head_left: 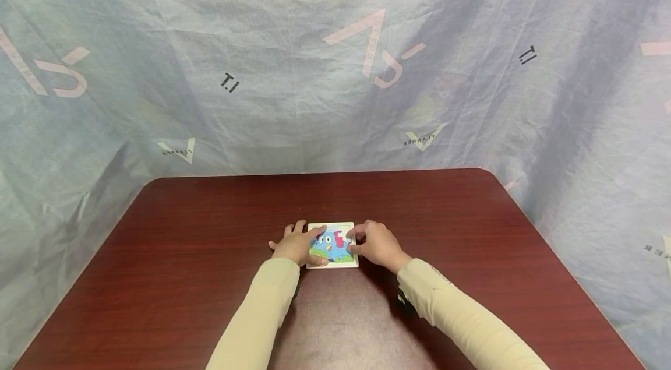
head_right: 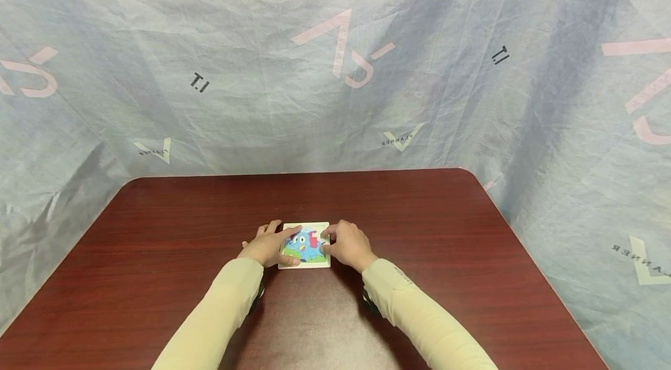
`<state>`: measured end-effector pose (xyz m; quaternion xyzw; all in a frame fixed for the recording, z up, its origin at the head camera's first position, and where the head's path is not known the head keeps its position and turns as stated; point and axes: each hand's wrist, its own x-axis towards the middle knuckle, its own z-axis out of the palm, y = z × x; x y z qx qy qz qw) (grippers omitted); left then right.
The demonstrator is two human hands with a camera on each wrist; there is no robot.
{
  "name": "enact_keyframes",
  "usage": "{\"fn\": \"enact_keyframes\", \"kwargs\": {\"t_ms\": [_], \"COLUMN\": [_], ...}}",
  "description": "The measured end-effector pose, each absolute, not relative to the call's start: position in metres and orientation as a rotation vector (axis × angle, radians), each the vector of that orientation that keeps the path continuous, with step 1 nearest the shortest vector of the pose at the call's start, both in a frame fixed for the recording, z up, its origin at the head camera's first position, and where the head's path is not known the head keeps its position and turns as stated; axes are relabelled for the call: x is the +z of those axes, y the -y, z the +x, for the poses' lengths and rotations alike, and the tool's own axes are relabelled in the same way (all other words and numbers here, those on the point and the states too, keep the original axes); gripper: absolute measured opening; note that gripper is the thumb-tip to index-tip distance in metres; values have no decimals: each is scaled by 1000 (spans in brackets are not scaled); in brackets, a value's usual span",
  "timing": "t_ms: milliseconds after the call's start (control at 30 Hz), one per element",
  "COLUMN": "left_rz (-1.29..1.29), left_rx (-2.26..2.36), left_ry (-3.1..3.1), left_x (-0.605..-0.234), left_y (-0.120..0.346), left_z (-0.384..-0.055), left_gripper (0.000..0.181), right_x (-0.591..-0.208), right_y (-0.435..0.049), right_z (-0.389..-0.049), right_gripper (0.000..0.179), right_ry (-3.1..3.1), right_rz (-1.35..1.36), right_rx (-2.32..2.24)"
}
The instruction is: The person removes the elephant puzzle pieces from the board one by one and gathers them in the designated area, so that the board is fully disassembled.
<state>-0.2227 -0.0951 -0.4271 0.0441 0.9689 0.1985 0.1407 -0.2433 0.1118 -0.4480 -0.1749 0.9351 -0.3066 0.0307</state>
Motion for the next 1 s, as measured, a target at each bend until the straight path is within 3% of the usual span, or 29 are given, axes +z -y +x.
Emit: {"fn": "enact_keyframes", "kwargs": {"t_ms": [1000], "left_rz": [159], "left_rx": [554], "left_ry": [-2799], "left_x": [-428], "left_y": [97], "left_z": [-223], "left_gripper": [79], "right_x": [-448], "right_y": [-112], "right_z": [-245], "right_gripper": [24], "right_ry": [-2920], "right_rz": [-456], "right_rx": [-879]}}
